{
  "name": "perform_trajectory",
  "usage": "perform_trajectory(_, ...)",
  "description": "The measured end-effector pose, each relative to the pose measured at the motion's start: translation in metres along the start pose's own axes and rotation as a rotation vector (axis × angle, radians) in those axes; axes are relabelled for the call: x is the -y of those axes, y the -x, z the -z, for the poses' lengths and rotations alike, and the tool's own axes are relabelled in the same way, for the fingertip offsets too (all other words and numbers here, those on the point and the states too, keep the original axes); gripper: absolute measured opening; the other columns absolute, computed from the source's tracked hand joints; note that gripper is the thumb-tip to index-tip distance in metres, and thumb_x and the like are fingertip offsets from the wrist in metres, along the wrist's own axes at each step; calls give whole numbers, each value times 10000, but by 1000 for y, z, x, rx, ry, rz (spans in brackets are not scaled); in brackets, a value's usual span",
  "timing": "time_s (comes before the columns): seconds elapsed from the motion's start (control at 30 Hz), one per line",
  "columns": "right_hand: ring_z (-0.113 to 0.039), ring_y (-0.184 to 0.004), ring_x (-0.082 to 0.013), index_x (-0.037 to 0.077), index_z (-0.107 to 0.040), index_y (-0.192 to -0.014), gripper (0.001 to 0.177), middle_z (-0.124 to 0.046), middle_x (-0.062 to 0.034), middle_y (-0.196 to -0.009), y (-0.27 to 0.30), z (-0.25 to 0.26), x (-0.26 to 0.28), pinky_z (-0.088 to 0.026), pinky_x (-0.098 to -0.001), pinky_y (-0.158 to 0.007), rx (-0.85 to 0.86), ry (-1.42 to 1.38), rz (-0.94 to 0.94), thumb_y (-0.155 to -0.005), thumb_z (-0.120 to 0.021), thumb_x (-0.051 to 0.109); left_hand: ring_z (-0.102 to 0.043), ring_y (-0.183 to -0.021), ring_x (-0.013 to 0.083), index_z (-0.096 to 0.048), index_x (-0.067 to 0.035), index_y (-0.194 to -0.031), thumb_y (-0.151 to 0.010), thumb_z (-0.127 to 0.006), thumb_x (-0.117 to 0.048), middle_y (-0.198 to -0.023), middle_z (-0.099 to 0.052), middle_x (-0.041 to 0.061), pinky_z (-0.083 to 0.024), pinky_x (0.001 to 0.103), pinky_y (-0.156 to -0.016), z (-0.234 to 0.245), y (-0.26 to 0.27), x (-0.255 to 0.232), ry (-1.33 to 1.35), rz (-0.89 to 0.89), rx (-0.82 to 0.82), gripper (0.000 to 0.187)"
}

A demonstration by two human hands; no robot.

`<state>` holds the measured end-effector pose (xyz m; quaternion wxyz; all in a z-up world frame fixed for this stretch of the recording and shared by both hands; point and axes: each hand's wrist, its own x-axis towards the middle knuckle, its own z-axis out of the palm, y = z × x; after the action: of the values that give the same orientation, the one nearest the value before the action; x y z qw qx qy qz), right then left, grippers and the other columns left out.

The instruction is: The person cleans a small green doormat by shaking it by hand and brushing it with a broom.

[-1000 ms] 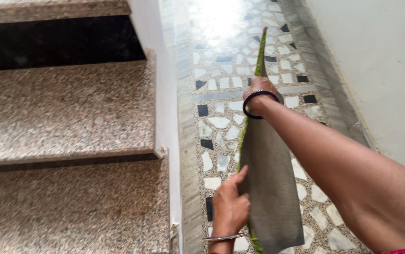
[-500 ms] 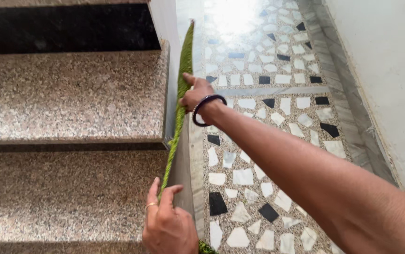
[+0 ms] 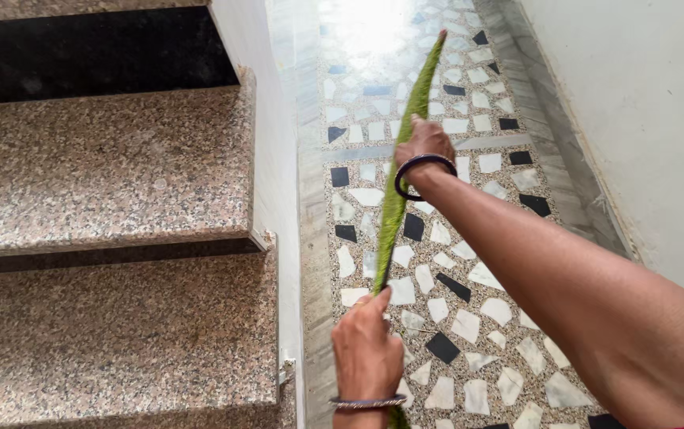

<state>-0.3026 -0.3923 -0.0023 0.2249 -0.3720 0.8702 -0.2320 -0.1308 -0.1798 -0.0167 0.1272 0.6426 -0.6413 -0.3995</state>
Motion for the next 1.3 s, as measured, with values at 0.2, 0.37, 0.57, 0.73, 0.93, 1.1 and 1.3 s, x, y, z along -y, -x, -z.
perform_trajectory(0.2, -669, -810, -223, 42, -633, -1115, 152, -645, -123, -1047, -17, 12, -8, -621, -354, -667, -139, 288, -59, -982, -626, 114, -751, -858, 237, -731, -261, -1244, -787, -554, 55, -901, -776, 105, -575, 383, -876, 14, 6, -23, 165, -6, 82, 583)
perform_trajectory(0.37, -673, -987, -306, 36, -609, -1148, 161, -642, -176, -1056, -17, -21, -4, -598, -439, -869, -45, 254, -2, -1021, -534, 99, -720, -1032, 270, -747, -319, -1224, -822, -535, 1, -1138, -737, 87, -536, 398, -976, 22, 5, -3, 148, 162, -11, 556)
perform_trajectory(0.57, -687, -1011, -250, 97, -519, -1408, 491, -626, -190, -1358, 54, -70, 54, -601, -373, -830, 452, -50, 267, -937, -535, -38, -694, -1074, 281, -740, -279, -1247, -763, -543, 25, -1198, -734, 72, -511, 433, -986, 65, 31, 64, -44, 348, -345, 605)
perform_trajectory(0.73, -574, -659, -194, 150, -287, -1579, 852, -500, -193, -1509, 107, -72, 108, -599, -322, -618, 695, -552, 339, -850, -620, -140, -701, -1091, 240, -734, -247, -1217, -881, -483, 56, -1319, -697, 24, -570, 394, -931, 93, 56, 101, -336, 416, -582, 518)
perform_trajectory(0.93, -591, -624, -137, 193, -342, -1553, 754, -480, -113, -1527, 85, -59, 85, -595, -266, -589, 536, -477, 152, -892, -493, -137, -696, -1059, 227, -687, -226, -1286, -840, -590, 9, -1279, -681, 29, -571, 403, -908, 78, 45, 82, -229, 295, -378, 513)
perform_trajectory(1.1, -595, -698, -146, 183, -355, -1540, 757, -520, -67, -1509, 45, -54, 34, -573, -274, -636, 330, -354, 121, -857, -576, -57, -732, -948, 174, -670, -195, -1257, -947, -603, -68, -1247, -706, 33, -620, 335, -848, 40, 37, 58, -144, 288, -188, 342)
perform_trajectory(1.3, -515, -1080, -251, 175, -629, -1336, 679, -725, -75, -1150, 37, -13, -22, -413, -420, -990, -4, -43, 39, -756, -905, 395, -700, -919, 174, -674, -158, -1270, -875, -650, 9, -1234, -682, 76, -603, 325, -825, -12, 39, 22, -85, 114, -122, 429)
